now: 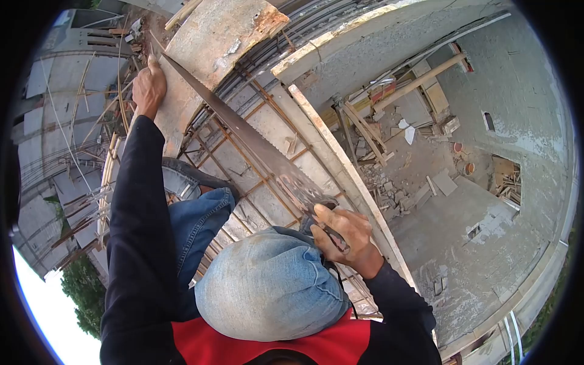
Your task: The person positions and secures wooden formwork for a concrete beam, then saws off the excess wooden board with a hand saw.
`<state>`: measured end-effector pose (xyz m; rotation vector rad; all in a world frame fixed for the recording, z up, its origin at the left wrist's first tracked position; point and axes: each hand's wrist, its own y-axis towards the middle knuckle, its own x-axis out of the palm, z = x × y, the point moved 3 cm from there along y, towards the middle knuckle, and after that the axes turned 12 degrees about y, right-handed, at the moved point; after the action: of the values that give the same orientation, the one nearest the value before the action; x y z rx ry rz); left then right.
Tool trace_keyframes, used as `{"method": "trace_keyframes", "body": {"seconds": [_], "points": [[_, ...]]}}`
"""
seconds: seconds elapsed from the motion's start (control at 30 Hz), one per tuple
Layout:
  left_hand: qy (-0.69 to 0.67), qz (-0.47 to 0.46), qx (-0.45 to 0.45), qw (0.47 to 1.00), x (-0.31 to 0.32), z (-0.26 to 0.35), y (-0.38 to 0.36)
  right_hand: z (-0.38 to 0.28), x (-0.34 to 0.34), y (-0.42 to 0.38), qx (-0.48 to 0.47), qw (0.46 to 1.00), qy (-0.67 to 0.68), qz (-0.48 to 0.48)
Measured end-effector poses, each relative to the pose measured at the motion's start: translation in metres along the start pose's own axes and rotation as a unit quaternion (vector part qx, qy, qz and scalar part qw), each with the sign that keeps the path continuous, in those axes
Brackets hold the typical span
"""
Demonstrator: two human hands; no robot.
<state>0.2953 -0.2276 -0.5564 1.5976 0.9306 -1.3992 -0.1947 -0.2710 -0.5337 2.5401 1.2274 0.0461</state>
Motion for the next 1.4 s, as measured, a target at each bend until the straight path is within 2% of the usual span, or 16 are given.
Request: {"method": "trace_keyframes", "body": {"seconds": [0.1,0.2,0.27,0.33,0.4,0.5,0.6,0.7,0.77,0.83,1.0,1.13,1.23,1.27,1.33,1.4], "points": [[0.008,-0.001,0.004,1.0,0.005,-0.003,-0.002,-0.008,0.005,0.009,0.014,0.998,0.002,-0.054],[0.014,-0.005,-0.004,1.0,-0.004,-0.001,0.0,0.021,0.063,0.094,-0.075,0.997,0.01,0.001],[0.01,-0.008,0.016,1.0,0.003,-0.001,0.0,0.018,0.05,0.08,-0.052,0.999,0.0,0.011],[0.021,-0.037,0.004,0.999,0.006,-0.008,-0.015,0.005,0.021,0.022,0.022,1.0,-0.003,0.004],[0.009,0.0,0.006,1.0,0.006,-0.004,0.003,-0.005,-0.011,-0.017,-0.002,0.999,-0.017,-0.03],[0.018,-0.008,-0.005,1.0,-0.001,0.001,-0.005,0.004,0.02,0.031,-0.018,1.0,0.0,-0.005],[0.008,-0.005,-0.004,1.0,-0.002,-0.001,-0.002,0.027,0.059,0.094,-0.088,0.995,0.026,0.033],[0.01,-0.024,-0.012,1.0,0.007,-0.008,-0.006,0.007,0.03,0.044,0.023,1.0,0.012,0.008],[0.021,-0.014,-0.001,1.0,0.001,-0.002,0.001,0.006,0.001,0.007,-0.027,1.0,-0.013,0.01],[0.018,-0.019,0.004,1.0,0.007,-0.002,-0.003,-0.007,-0.003,0.0,0.054,0.993,-0.06,-0.086],[0.012,-0.005,-0.003,1.0,-0.002,0.0,0.004,0.02,0.066,0.098,-0.073,0.996,0.036,0.038],[0.006,-0.013,0.002,1.0,-0.002,0.0,0.003,0.012,-0.003,-0.019,0.026,1.0,0.006,0.015],[-0.001,-0.016,0.001,1.0,0.004,-0.002,-0.001,0.003,0.009,0.017,-0.002,0.999,-0.031,-0.02],[0.006,-0.009,-0.01,1.0,0.002,-0.003,0.0,0.019,0.031,0.049,-0.016,1.0,0.013,0.012],[0.004,0.0,-0.007,1.0,0.001,-0.001,0.002,0.032,0.061,0.098,-0.116,0.992,0.013,0.039],[0.018,-0.014,0.006,1.0,0.0,-0.002,-0.001,0.026,0.049,0.077,-0.082,0.996,-0.001,0.039]]}}
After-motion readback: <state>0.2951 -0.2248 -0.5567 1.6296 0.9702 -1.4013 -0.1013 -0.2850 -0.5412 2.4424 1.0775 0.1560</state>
